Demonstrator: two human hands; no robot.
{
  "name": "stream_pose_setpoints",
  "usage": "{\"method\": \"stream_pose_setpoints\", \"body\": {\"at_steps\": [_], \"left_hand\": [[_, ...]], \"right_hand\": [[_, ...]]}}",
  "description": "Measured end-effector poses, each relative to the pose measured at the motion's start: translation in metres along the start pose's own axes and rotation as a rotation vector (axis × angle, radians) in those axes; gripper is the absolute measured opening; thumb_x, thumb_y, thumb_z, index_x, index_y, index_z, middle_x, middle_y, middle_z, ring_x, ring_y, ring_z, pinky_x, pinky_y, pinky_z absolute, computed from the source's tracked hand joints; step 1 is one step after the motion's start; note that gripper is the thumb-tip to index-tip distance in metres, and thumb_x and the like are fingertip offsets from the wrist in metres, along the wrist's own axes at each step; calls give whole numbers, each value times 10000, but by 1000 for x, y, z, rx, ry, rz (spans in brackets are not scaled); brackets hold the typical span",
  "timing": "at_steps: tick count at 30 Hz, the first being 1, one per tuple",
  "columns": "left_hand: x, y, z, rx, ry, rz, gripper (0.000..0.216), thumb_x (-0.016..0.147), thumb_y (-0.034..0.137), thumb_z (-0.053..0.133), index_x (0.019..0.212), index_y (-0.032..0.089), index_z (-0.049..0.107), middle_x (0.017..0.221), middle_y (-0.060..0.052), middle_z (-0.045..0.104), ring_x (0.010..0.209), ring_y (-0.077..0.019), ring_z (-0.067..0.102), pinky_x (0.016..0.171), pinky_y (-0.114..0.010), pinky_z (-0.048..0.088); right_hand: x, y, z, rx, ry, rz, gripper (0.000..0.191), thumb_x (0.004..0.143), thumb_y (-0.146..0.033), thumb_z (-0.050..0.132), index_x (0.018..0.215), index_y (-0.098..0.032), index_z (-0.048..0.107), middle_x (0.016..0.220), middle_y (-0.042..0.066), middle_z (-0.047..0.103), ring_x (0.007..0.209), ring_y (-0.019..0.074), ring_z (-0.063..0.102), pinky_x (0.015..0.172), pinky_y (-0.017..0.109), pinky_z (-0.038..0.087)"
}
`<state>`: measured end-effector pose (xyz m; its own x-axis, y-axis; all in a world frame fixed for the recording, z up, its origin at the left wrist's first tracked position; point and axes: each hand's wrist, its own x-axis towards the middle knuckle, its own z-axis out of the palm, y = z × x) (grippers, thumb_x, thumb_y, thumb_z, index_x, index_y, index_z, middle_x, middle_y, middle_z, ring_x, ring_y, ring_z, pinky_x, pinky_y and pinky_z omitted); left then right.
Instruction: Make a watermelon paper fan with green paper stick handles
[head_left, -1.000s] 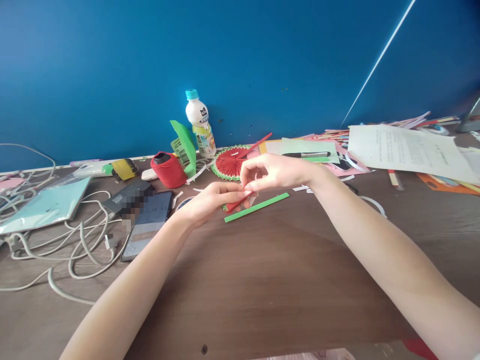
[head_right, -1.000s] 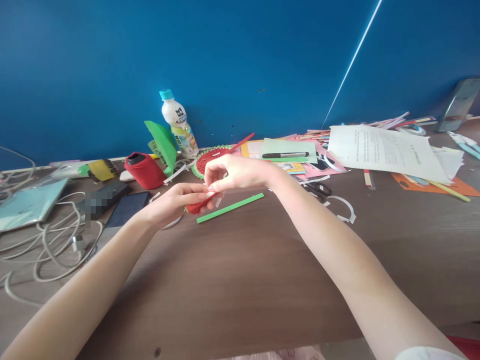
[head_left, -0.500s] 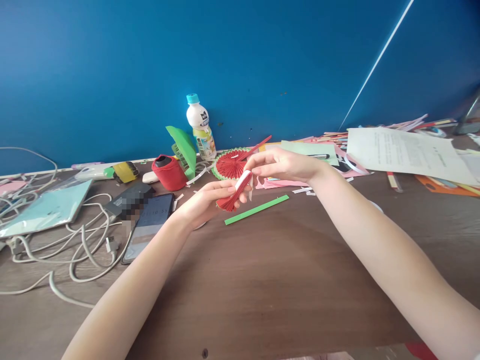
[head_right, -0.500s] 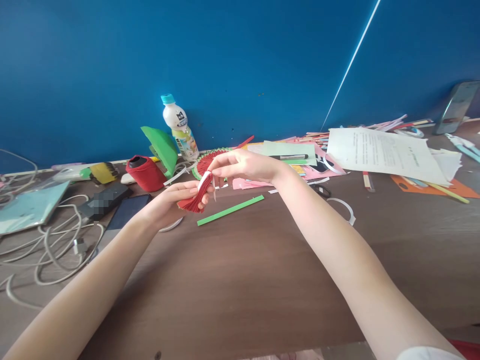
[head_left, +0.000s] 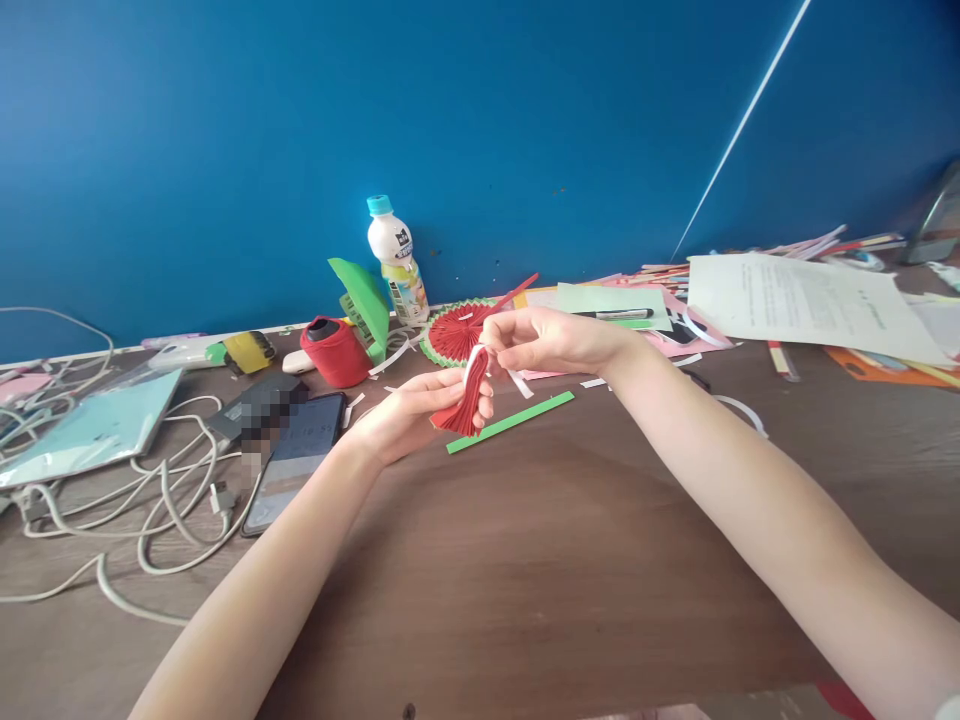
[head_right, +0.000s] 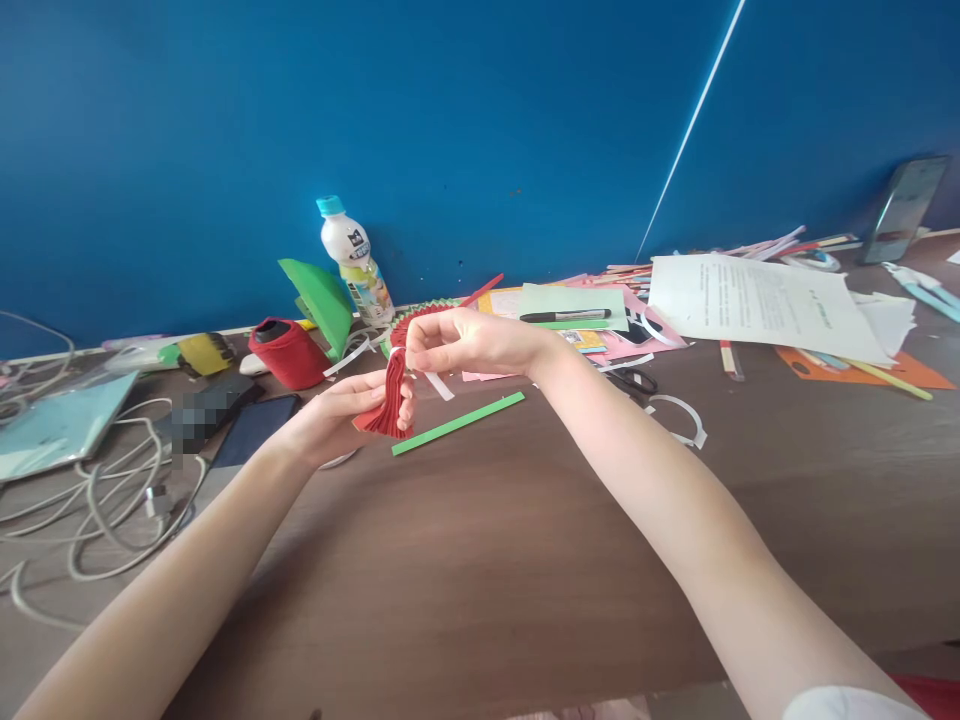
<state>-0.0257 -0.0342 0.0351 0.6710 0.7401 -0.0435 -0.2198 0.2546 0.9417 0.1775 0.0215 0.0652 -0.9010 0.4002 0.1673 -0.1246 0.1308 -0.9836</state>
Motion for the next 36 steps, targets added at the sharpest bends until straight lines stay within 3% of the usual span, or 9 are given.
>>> {"method": "stream_pose_setpoints", "body": {"at_steps": [7,15,28,36], "left_hand": [[-2,0,3,-19,67,23,205,718,274,679,876,142,675,838,-51,656,794,-149,606,695,-251,464],[0,-5,-2,-60,179,120,281,649,244,741,913,187,662,747,4,644,688,-108,601,662,-237,503],[5,-12,1,-112,186,185,291,612,235,766,870,186,639,742,19,659,669,-90,612,646,-202,488],[6,-14,2,-146,189,168,285,623,217,755,878,184,632,765,-2,672,707,-116,618,660,-231,487]], "right_hand": [[2,2,-2,107,11,-25,207,782,-276,640,726,-136,499,598,-40,507,538,49,473,486,178,349],[4,-2,4,151,46,46,157,779,-231,644,736,-128,533,543,-59,473,501,43,457,493,182,350],[8,0,12,191,24,62,128,782,-183,636,732,-135,529,521,-61,505,518,56,496,570,209,404],[10,2,15,136,41,54,217,767,-264,656,706,-151,482,527,-65,481,511,57,453,579,223,394]]}}
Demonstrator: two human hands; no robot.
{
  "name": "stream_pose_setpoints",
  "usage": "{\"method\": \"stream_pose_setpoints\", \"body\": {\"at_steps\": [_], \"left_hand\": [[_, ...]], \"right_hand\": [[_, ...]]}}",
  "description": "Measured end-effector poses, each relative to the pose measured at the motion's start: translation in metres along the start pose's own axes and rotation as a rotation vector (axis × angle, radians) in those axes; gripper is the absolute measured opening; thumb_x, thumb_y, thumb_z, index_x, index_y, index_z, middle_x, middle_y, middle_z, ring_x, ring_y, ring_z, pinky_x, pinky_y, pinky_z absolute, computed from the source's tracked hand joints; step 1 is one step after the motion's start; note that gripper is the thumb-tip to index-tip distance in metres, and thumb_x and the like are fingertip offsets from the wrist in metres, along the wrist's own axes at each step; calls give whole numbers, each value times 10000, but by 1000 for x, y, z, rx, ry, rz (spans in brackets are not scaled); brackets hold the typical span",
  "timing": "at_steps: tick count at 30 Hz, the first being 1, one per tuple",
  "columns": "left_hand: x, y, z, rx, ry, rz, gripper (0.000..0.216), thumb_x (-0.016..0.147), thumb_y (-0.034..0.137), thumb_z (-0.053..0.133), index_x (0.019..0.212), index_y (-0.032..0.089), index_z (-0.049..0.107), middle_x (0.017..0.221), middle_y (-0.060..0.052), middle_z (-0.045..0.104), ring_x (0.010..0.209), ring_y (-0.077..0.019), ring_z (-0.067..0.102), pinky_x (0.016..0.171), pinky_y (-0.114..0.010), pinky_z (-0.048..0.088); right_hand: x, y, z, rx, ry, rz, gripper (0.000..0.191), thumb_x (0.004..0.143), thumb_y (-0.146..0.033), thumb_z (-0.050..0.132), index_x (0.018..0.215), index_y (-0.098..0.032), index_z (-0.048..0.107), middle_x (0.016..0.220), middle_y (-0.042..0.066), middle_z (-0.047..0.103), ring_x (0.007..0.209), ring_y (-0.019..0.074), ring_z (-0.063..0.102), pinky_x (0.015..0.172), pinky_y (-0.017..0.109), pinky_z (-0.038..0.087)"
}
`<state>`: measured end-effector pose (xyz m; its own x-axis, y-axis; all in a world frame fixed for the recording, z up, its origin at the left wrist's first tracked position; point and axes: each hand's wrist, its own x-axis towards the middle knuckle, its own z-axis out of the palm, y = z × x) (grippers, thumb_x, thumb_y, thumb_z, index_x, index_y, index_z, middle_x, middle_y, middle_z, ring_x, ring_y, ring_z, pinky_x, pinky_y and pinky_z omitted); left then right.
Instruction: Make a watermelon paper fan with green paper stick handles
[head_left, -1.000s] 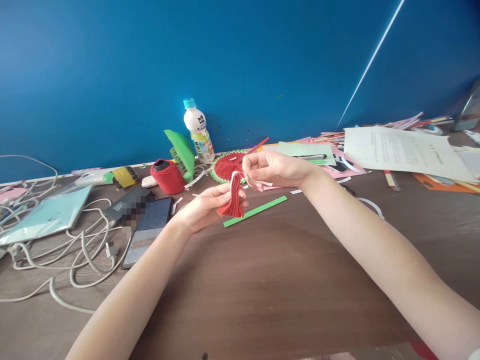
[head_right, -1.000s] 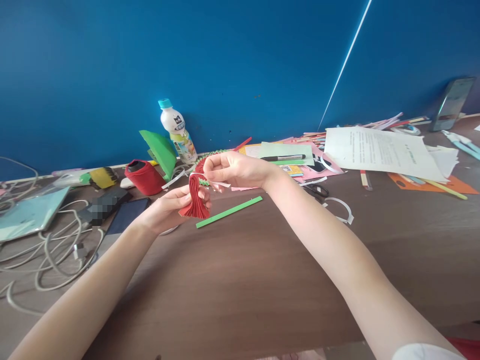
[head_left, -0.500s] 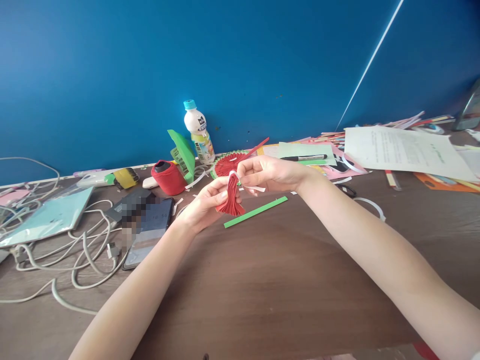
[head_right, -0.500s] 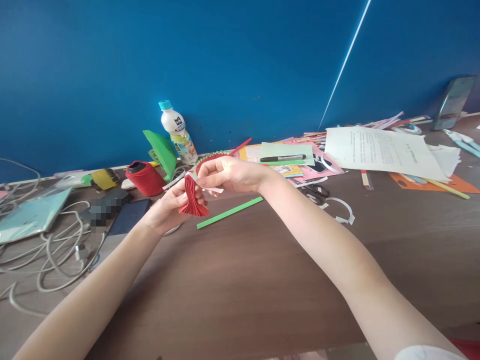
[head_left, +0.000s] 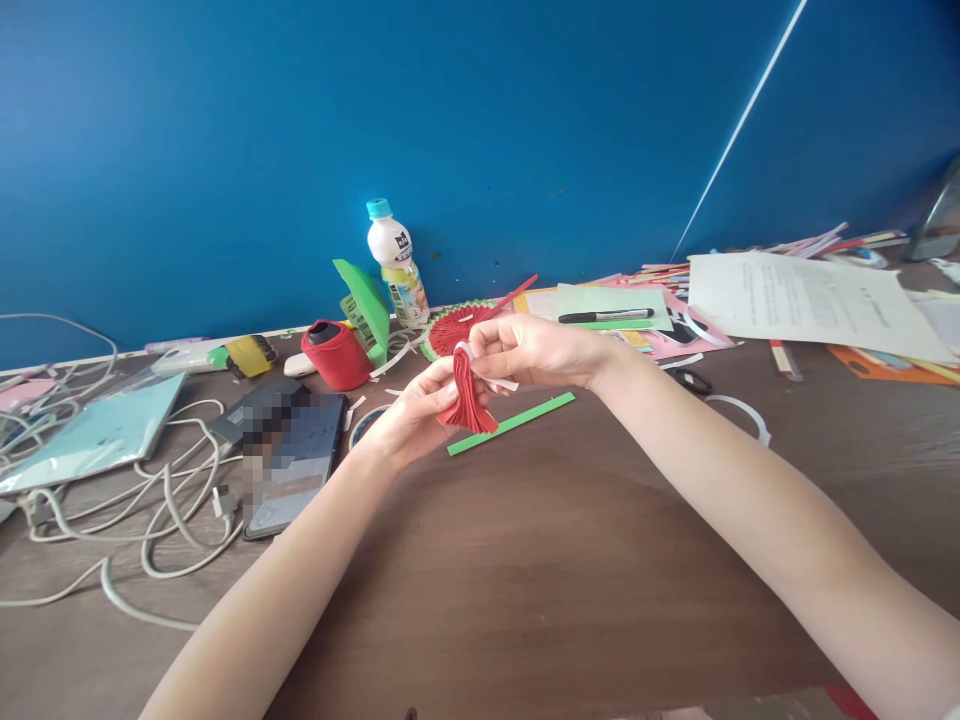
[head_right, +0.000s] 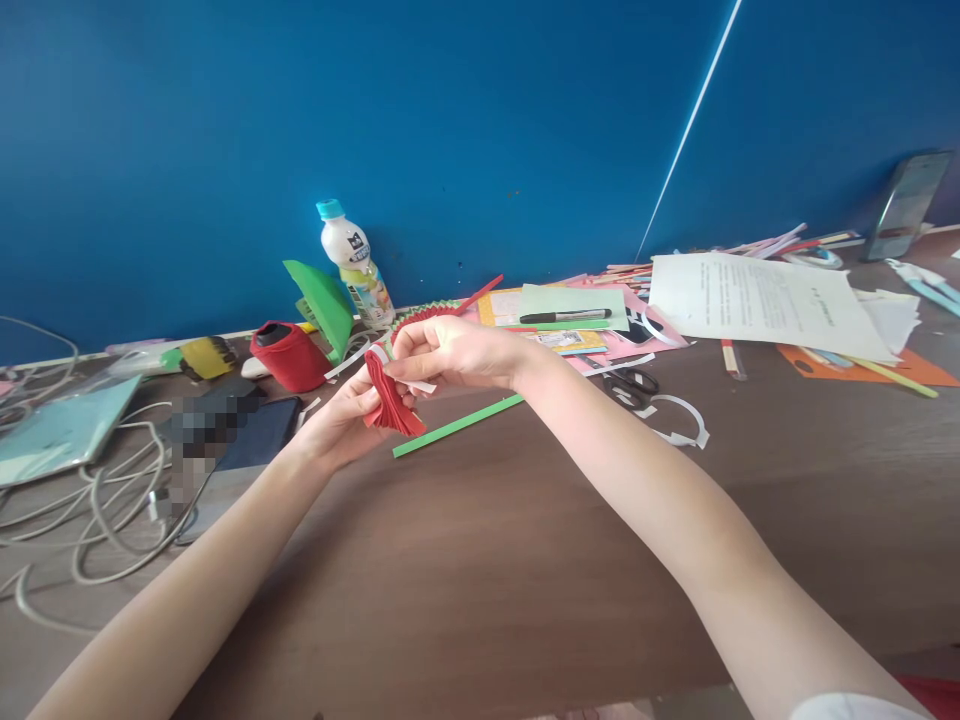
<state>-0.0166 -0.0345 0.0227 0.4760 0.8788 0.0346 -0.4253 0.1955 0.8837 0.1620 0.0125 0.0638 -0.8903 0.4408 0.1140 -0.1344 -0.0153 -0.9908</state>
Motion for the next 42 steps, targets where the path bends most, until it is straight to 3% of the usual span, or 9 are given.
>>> {"method": "stream_pose_setpoints", "body": {"at_steps": [9,13,22,27,30,33,37,42], "left_hand": [[-1,-1,0,-50,-22,-43,300,617,215,750,892,216,629,739,10,663,717,-136,615,664,-267,477],[-1,-2,2,-51,13,-48,348,577,234,775,886,221,615,706,22,638,651,-118,592,590,-238,464],[-1,-6,0,-123,24,-16,410,566,222,773,943,248,615,679,50,572,588,-70,501,540,-192,409],[-1,-8,3,-169,21,-39,372,531,204,794,856,221,614,676,51,559,614,-69,518,541,-177,419],[-1,-8,4,-167,31,-46,358,513,226,810,810,205,612,673,50,563,608,-68,528,533,-172,427],[0,-8,3,-76,66,-21,336,560,276,791,839,205,618,685,37,592,613,-83,548,558,-196,453],[3,-8,-1,168,164,96,177,676,311,708,732,164,626,730,-10,643,695,-126,591,665,-260,472],[3,-9,4,452,328,201,251,740,391,630,841,166,675,821,-31,665,824,-163,589,802,-287,428]], "right_hand": [[1,0,6,-88,82,-6,289,741,-360,665,734,-156,462,594,-50,505,527,59,459,516,210,357],[2,0,6,-111,104,-1,308,723,-376,677,733,-155,462,621,-43,522,567,69,497,531,213,369],[2,0,5,-248,154,-17,325,728,-380,671,793,-169,434,650,-51,502,522,45,413,459,184,296],[1,0,5,-357,167,-111,326,758,-330,652,994,-189,478,589,-86,402,506,51,370,468,185,283],[0,-2,4,-439,164,-159,243,766,-332,638,912,-165,539,650,-46,470,580,70,435,513,199,326],[-1,-4,2,-505,216,-156,230,746,-338,651,857,-165,547,727,-15,528,631,86,473,532,209,357],[-5,-7,-1,-645,324,-90,216,720,-323,666,812,-166,549,783,10,550,643,99,485,494,208,360],[-5,-6,-1,-714,399,-39,175,738,-301,638,777,-176,523,749,3,559,553,78,448,447,210,339]]}}
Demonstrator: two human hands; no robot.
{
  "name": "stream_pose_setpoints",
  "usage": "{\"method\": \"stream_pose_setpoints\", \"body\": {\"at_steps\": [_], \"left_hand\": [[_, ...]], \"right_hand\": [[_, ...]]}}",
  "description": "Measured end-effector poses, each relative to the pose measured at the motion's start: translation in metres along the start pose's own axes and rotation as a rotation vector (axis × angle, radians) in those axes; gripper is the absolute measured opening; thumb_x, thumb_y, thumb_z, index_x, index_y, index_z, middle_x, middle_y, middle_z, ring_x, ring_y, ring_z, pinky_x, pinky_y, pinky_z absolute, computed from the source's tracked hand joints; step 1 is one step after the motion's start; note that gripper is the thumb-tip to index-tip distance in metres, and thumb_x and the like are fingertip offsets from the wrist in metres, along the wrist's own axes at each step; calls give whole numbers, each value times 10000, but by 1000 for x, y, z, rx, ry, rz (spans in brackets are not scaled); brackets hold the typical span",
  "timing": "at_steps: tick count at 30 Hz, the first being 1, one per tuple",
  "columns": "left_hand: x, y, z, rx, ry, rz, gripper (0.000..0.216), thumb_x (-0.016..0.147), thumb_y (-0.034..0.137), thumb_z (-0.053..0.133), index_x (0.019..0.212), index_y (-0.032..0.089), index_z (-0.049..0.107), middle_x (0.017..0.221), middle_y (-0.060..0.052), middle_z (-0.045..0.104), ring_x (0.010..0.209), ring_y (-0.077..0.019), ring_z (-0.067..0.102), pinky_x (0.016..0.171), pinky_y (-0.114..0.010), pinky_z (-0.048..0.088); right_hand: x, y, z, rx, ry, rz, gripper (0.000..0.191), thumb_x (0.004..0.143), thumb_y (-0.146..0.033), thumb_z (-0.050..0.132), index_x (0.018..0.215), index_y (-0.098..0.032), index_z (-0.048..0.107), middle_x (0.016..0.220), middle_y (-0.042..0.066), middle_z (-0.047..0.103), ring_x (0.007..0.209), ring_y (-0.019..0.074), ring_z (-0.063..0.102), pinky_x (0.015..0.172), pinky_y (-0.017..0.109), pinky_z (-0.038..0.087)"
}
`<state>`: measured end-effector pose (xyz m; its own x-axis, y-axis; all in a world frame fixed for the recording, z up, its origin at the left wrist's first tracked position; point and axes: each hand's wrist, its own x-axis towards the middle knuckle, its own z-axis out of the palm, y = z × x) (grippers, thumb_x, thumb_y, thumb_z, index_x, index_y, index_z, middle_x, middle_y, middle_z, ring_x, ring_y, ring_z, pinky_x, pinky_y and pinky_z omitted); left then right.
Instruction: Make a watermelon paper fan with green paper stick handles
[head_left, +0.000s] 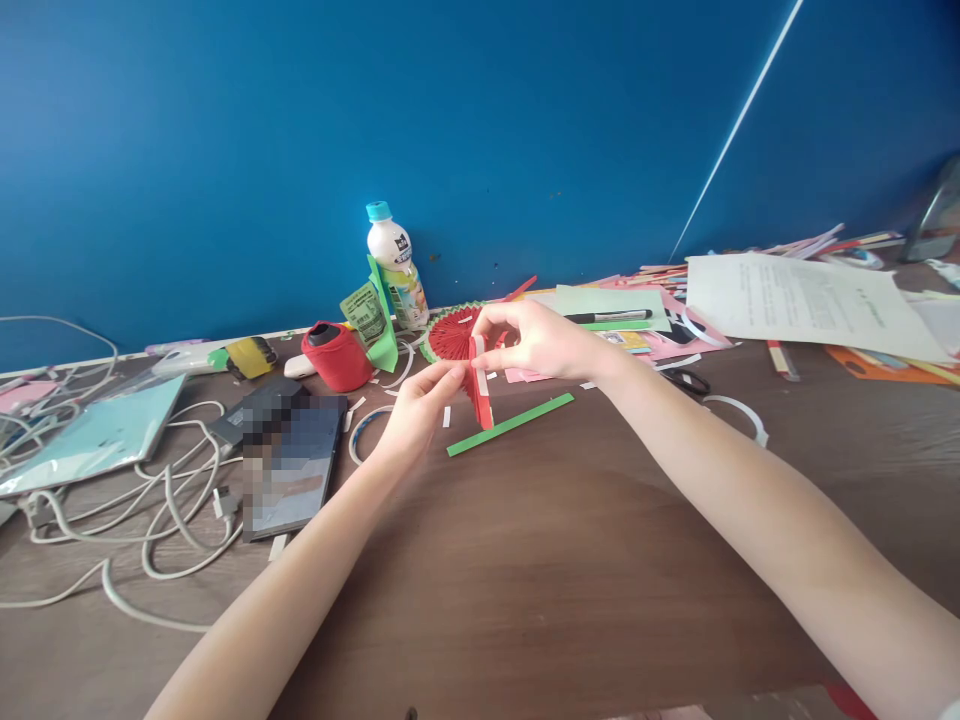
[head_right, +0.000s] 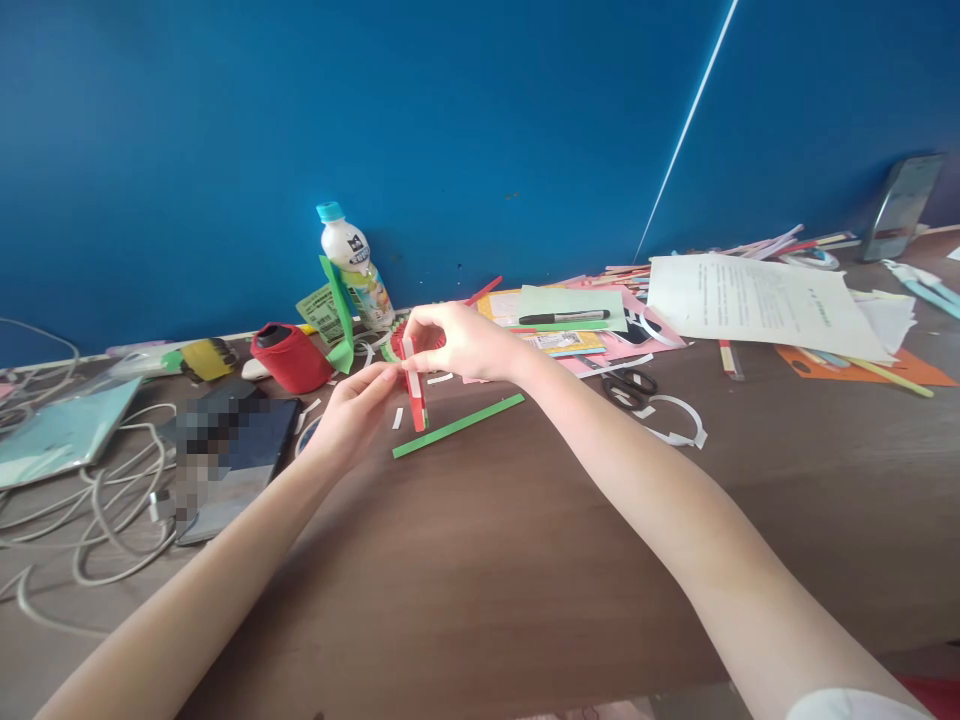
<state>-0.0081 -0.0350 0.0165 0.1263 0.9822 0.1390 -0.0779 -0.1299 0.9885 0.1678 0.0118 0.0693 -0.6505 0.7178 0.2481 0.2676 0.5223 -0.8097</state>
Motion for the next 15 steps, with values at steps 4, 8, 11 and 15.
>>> {"method": "stream_pose_setpoints", "body": {"at_steps": [4,8,11,15], "left_hand": [[-6,5,7,243,10,9,307,743,419,613,937,183,652,854,-26,658,809,-163,565,756,-269,400],[-8,9,11,395,-35,-22,297,784,404,557,956,179,646,732,-1,615,615,-108,469,608,-242,352],[-8,8,13,368,-40,-10,285,796,399,539,907,166,659,771,-16,635,602,-103,448,578,-235,339],[-8,2,15,266,-26,10,235,789,378,555,813,159,635,685,-19,642,609,-115,495,583,-232,351]], "right_hand": [[1,2,2,-14,29,-3,148,745,-284,627,762,-181,522,770,11,581,578,93,477,465,223,363],[2,3,2,12,60,-10,143,725,-255,649,725,-180,528,748,21,599,668,130,524,530,245,399],[3,3,1,64,76,28,154,712,-248,664,707,-172,530,743,29,607,675,137,535,555,259,410],[4,4,2,112,58,64,152,714,-241,660,714,-161,531,748,19,600,690,129,542,610,265,420]]}}
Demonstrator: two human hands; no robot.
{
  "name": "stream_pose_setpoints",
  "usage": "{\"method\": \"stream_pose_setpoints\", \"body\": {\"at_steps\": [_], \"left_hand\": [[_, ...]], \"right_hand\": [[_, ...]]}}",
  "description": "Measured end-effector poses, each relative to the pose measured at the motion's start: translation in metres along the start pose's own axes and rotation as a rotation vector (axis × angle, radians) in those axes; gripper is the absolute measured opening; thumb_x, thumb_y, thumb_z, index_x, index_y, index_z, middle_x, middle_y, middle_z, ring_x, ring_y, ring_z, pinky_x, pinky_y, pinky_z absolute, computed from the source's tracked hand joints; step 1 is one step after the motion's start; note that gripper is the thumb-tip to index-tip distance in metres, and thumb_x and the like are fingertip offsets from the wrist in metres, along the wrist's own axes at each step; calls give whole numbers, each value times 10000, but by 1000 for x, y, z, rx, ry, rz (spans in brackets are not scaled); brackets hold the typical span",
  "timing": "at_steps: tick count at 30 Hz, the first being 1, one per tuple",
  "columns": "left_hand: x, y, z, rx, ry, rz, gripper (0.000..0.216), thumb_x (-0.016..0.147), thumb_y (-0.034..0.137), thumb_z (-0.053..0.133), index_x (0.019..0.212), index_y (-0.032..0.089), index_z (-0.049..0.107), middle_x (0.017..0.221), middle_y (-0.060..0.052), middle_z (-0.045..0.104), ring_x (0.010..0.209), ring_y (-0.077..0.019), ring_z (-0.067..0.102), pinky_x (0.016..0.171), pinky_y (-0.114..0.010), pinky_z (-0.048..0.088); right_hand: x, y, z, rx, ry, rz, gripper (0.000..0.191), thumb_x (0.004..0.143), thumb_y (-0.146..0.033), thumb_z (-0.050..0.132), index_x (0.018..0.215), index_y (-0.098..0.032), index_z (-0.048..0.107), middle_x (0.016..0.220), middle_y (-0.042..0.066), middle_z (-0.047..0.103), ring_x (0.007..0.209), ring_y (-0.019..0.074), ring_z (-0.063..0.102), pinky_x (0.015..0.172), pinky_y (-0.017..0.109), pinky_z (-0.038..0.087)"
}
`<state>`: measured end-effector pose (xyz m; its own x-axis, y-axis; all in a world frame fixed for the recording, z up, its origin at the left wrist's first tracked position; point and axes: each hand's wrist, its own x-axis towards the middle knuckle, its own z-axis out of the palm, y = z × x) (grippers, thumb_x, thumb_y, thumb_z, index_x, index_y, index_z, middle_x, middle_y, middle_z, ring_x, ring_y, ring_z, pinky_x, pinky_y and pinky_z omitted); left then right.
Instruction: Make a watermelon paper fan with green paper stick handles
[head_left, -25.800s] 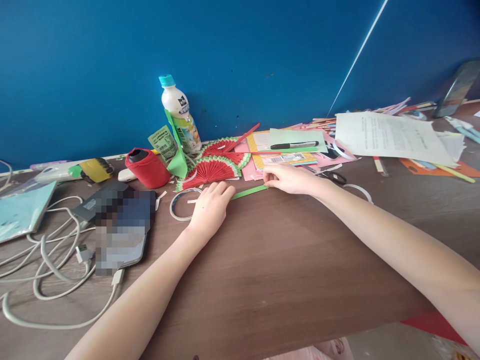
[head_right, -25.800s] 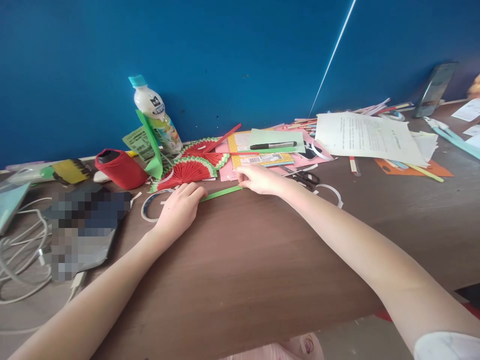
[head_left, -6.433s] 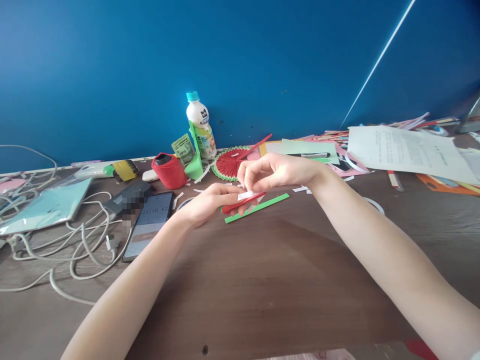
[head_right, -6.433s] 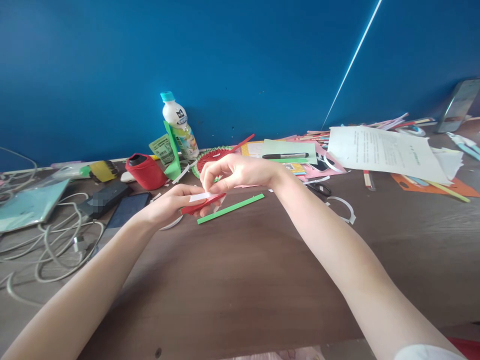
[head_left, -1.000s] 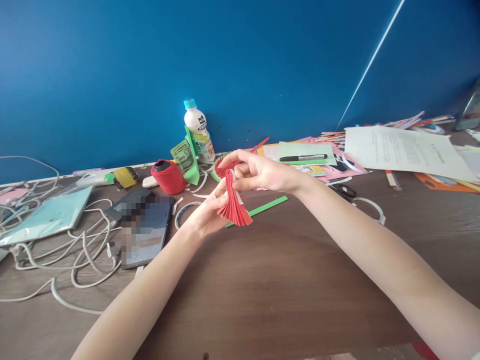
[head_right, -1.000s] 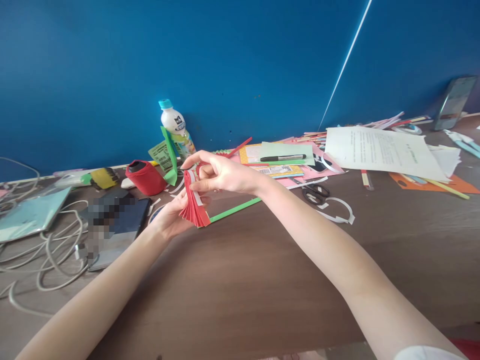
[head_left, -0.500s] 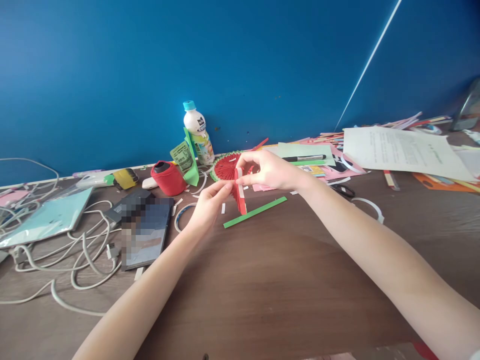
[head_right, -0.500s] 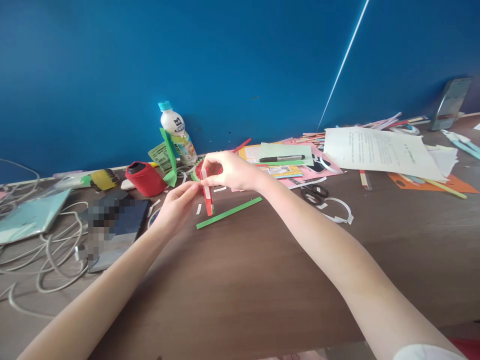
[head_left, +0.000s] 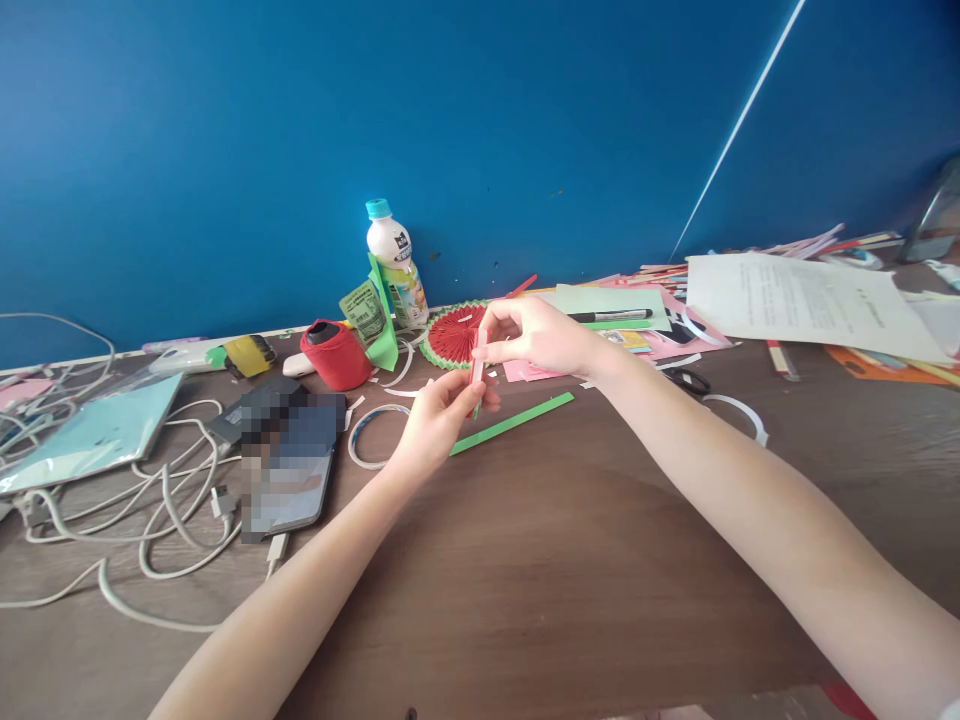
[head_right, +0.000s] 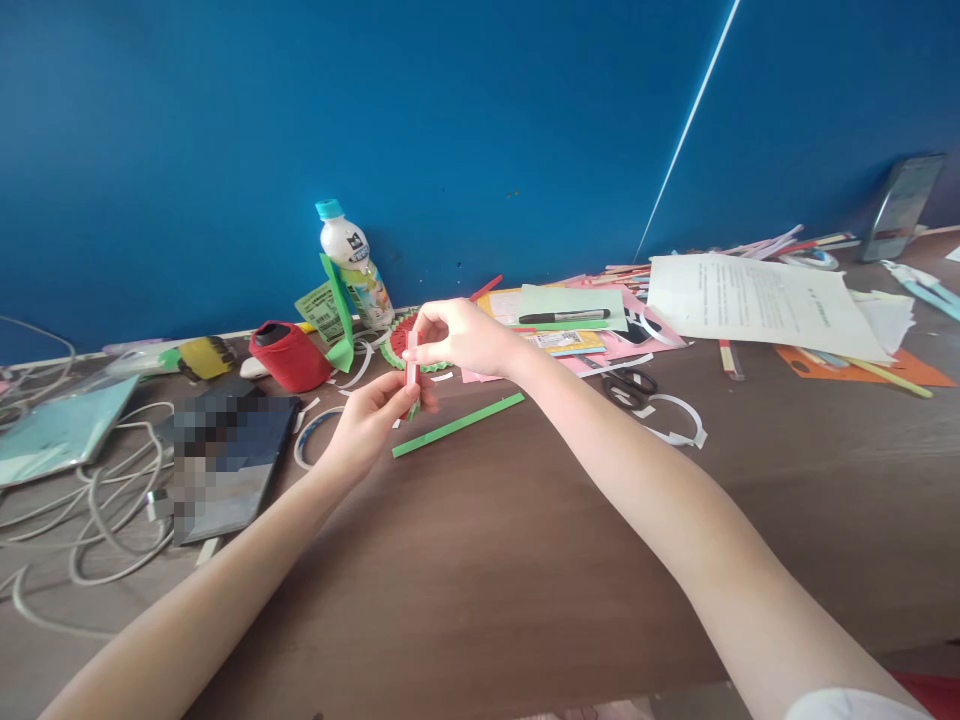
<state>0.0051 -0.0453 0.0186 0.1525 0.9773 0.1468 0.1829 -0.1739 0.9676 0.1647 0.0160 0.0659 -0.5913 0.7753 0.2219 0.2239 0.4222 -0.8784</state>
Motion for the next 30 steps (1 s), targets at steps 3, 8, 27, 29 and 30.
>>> {"method": "stream_pose_setpoints", "body": {"at_steps": [3,8,27,29,30], "left_hand": [[-1,-4,2,-29,15,-6,215,789,366,555,791,160,618,630,-7,613,597,-119,518,592,-236,366],[-3,-5,5,-77,20,-21,206,792,363,548,808,164,597,660,6,576,612,-113,500,635,-242,386],[4,-41,5,-132,106,-9,213,813,355,486,714,169,518,653,27,516,566,-80,424,586,-215,353],[4,-39,5,-85,93,-5,217,817,341,478,688,168,505,645,30,508,562,-77,417,586,-210,351],[3,-37,5,-73,86,-7,219,820,338,474,686,168,505,641,31,504,563,-77,413,585,-209,349]], "right_hand": [[1,1,1,-38,-27,4,178,727,-281,654,713,-164,522,731,15,597,682,127,532,604,261,404],[0,0,0,-76,29,12,238,770,-363,619,692,-166,510,690,21,575,605,117,504,550,260,379],[2,38,46,94,116,-11,182,745,-201,592,849,-205,443,673,-52,523,621,121,549,637,288,429],[1,45,51,148,178,-16,176,758,-204,566,891,-211,451,664,-58,499,581,117,535,627,295,428],[0,47,53,189,204,-16,187,754,-211,569,903,-212,455,664,-58,492,573,117,530,623,297,431]]}}
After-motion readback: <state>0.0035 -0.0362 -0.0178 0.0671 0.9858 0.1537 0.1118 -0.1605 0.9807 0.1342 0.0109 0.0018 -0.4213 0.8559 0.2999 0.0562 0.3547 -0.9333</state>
